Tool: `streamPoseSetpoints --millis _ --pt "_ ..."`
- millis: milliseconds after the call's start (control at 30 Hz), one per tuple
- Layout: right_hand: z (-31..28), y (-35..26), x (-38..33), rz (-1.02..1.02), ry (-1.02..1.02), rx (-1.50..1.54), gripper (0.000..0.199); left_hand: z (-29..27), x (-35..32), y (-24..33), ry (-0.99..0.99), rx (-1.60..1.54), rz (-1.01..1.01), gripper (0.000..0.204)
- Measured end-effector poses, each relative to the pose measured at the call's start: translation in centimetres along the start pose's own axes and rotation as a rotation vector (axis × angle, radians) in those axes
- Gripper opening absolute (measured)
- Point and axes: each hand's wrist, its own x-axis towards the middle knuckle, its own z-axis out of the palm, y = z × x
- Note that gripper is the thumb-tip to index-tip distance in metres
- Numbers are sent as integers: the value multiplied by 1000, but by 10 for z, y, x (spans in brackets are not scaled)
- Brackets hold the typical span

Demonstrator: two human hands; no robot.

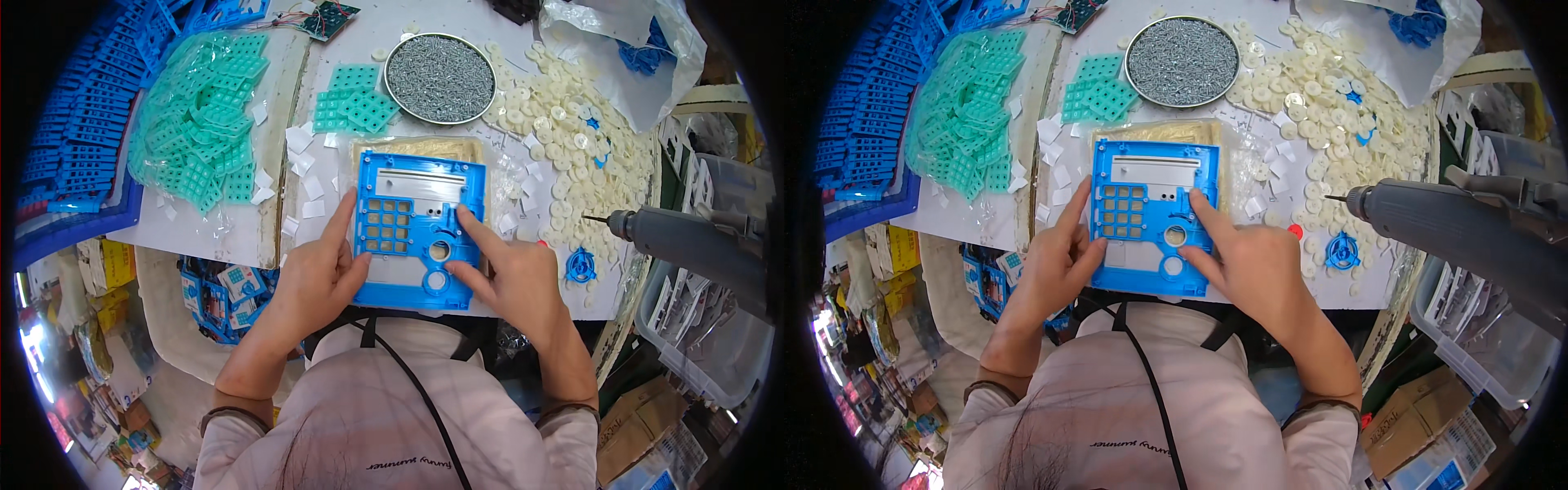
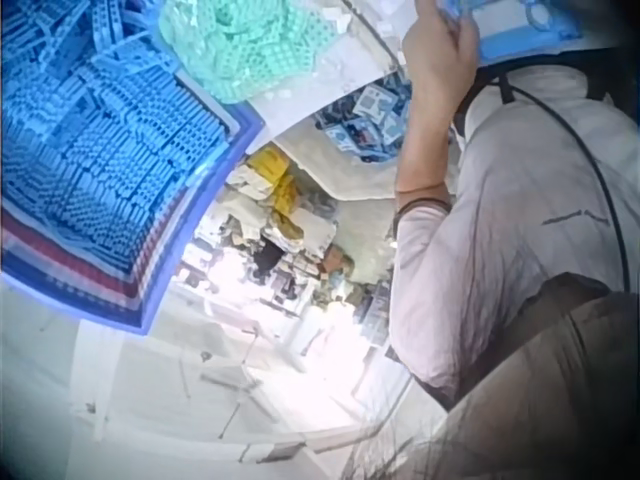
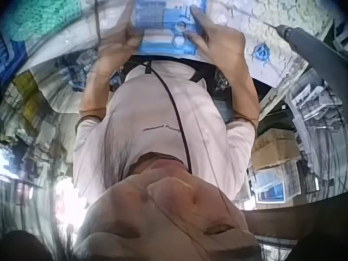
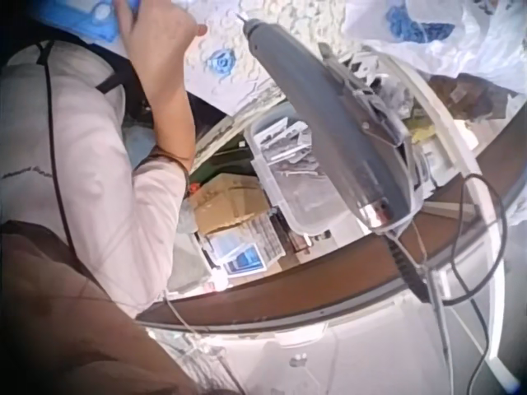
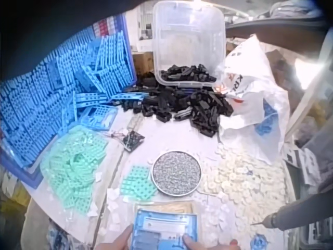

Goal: Assembling components of an electronic toy device using an electric screwdriver and small parts on a factory workstation.

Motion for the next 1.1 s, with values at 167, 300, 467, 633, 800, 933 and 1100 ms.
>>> streamPoseSetpoints --millis 167,300,467,633,800,933,1100 --pt "4 9 1 19 68 72 60 7 7 2 43 -28 50 74" --pt "2 8 17 9 38 10 61 -1 16 -1 51 -13 32 71" --pt "-2 7 18 -1 -47 -107 61 -2 6 1 2 -29 -60 69" --pt "-1 5 20 -46 -10 -147 56 4 13 13 269 343 343 63" --pt "-12 38 17 139 101 389 39 15 14 18 -153 514 515 47" --pt "-7 88 31 163 506 161 23 15 16 19 -129 486 546 44" --pt "-11 96 63 139 399 -217 17 17 16 20 -98 457 550 42"
